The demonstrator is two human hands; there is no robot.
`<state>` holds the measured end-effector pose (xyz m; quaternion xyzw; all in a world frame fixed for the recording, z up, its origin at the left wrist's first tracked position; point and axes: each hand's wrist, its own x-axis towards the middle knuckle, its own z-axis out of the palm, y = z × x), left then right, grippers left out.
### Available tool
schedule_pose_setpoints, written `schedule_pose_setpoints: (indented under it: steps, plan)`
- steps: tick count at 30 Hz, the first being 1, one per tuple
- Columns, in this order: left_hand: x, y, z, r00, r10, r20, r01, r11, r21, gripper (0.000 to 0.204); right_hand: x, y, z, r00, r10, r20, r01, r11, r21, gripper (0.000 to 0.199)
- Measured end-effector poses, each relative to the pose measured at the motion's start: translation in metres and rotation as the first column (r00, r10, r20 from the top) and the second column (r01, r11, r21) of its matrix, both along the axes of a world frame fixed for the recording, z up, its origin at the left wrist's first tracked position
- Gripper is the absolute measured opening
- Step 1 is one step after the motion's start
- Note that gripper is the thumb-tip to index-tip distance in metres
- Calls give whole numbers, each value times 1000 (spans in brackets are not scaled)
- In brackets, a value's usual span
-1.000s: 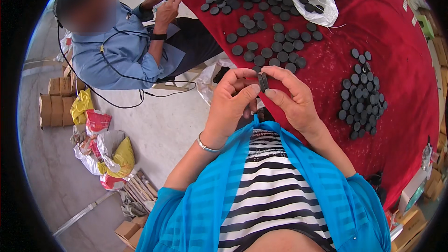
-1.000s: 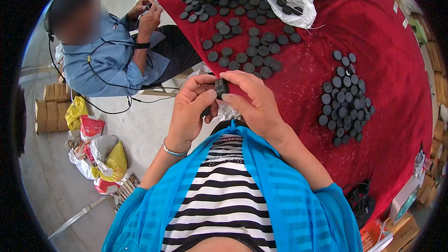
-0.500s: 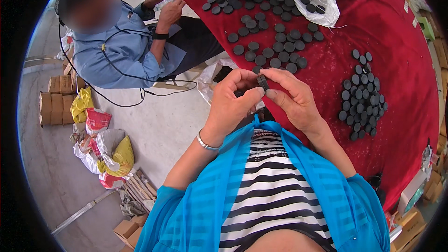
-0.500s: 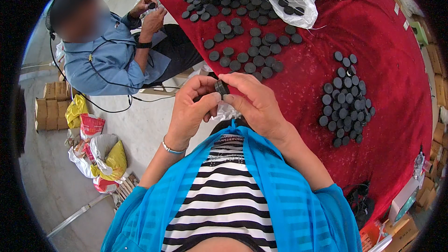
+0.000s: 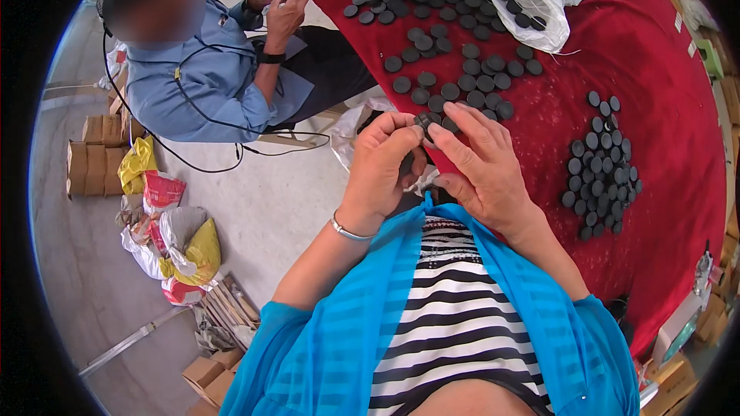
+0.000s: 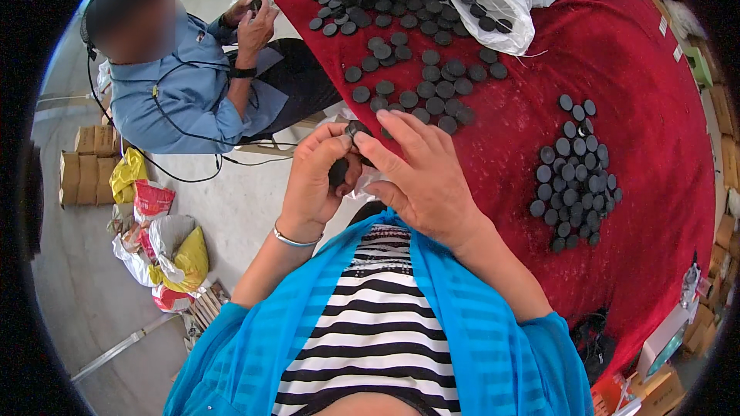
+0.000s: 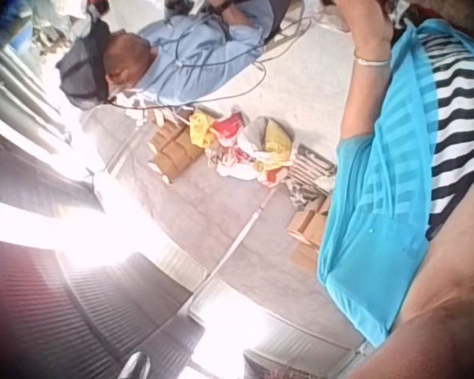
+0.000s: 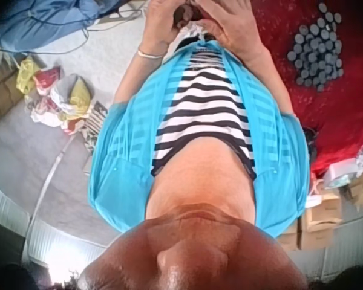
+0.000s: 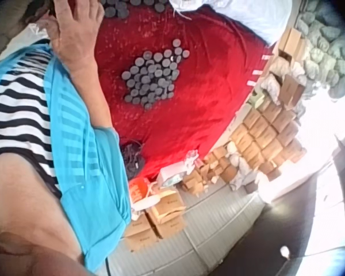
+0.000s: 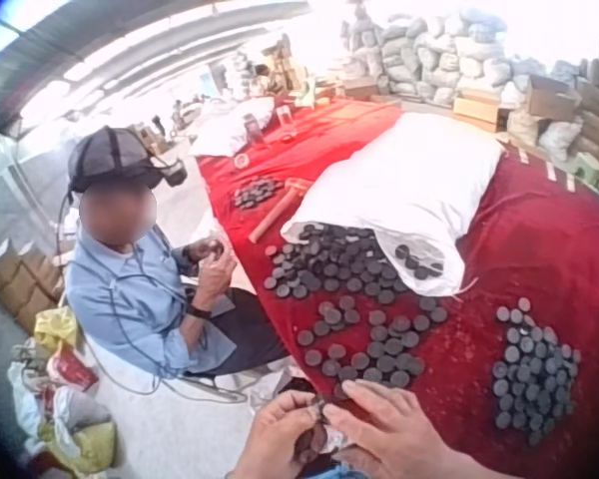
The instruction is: Inspecting and sorting small black circular rubber components for quality control at a workstation.
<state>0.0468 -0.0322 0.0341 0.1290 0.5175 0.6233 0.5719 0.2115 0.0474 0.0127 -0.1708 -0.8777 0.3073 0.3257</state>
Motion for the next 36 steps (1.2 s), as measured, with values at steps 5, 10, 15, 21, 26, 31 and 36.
schedule_pose_setpoints:
  steps: [5, 10, 15, 21, 26, 31, 36]
  plan:
    - [-7, -1, -7, 996, 35, -79, -34, 999, 4, 16, 11, -5, -26, 984, -17, 180, 12, 1000, 28, 33]
    - [-6, -1, -10, 998, 6, -65, -5, 1000, 17, 15, 7, -3, -28, 987, -43, 153, 57, 995, -83, 27]
    - [-5, -1, -9, 998, 4, -65, -3, 1000, 25, 16, 6, -2, -31, 988, -58, 140, 71, 993, -96, 27]
    - [-7, -2, -10, 998, 7, -56, -6, 1000, 16, 16, 4, -7, -31, 986, -22, 166, 49, 986, -157, 27]
    - [-8, -2, -12, 998, 12, -55, -12, 1000, 4, 15, 2, -7, -33, 982, -5, 187, 39, 984, -176, 26]
    - [-19, -6, -27, 999, 28, -46, -30, 998, -52, 15, 2, -3, -36, 989, -14, 150, 42, 982, -184, 24]
    - [-48, -28, -79, 993, 79, -85, -99, 959, -265, 15, 7, -1, -41, 990, -41, 136, 71, 972, -224, 23]
